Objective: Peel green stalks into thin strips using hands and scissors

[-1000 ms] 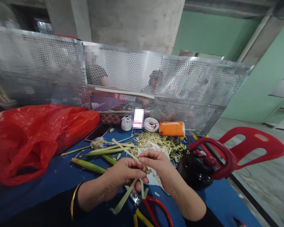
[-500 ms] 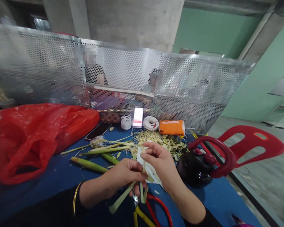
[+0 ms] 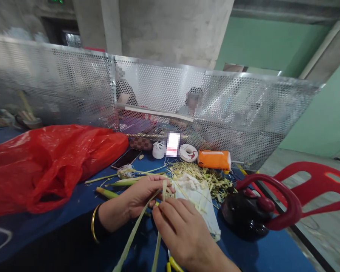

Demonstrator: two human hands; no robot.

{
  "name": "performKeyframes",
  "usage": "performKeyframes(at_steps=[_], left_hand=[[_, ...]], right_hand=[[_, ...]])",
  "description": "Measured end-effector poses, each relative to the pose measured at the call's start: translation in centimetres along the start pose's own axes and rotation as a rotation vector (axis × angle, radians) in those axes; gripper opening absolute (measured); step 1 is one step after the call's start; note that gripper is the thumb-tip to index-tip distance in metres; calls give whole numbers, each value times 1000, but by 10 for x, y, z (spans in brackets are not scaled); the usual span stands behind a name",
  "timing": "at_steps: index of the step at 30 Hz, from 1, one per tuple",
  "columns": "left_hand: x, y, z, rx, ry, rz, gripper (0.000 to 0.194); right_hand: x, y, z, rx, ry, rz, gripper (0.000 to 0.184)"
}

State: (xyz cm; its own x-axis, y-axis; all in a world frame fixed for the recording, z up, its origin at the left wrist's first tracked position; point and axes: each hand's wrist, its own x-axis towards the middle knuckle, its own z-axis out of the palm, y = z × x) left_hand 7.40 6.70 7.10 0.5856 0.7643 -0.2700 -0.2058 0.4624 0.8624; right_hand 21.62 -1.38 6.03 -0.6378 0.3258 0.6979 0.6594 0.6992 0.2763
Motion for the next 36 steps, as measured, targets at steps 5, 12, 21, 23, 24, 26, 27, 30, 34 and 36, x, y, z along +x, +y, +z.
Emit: performKeyframes(at_steps=[5,12,21,23,24,26,27,30,34,36], left_hand=[[-1,5,-2,-110,27,-33,5],[-1,3,-1,-186,35,-32,4],[-8,-11,16,-175,36,7,10],[-8,-14,17,-133,17,29,11],[-8,-15,17,-122,9,44,12],[-7,-15,16,-122,18,64,14],[-7,-15,16,-121,32,64,16],[-7,-13,15,-89,84,39,20],[-8,-10,15,-34,119,74,21],[-8,-10,15,-21,120,87,20]], right_hand=[[-3,0,12,-111,-73,-134,32],[-6,5,14,-24,-22,-51,28],[-11,-4,21,-138,-7,-75,32],[-11,-4,21,-110,13,-41,29],[-11,-3,19,-84,33,-17,28],[-10,0,16,13,108,88,24],[-9,1,14,84,155,186,21],[-7,6,11,350,273,634,9],[-5,11,14,767,321,1187,14],[-6,12,19,936,338,1326,20]])
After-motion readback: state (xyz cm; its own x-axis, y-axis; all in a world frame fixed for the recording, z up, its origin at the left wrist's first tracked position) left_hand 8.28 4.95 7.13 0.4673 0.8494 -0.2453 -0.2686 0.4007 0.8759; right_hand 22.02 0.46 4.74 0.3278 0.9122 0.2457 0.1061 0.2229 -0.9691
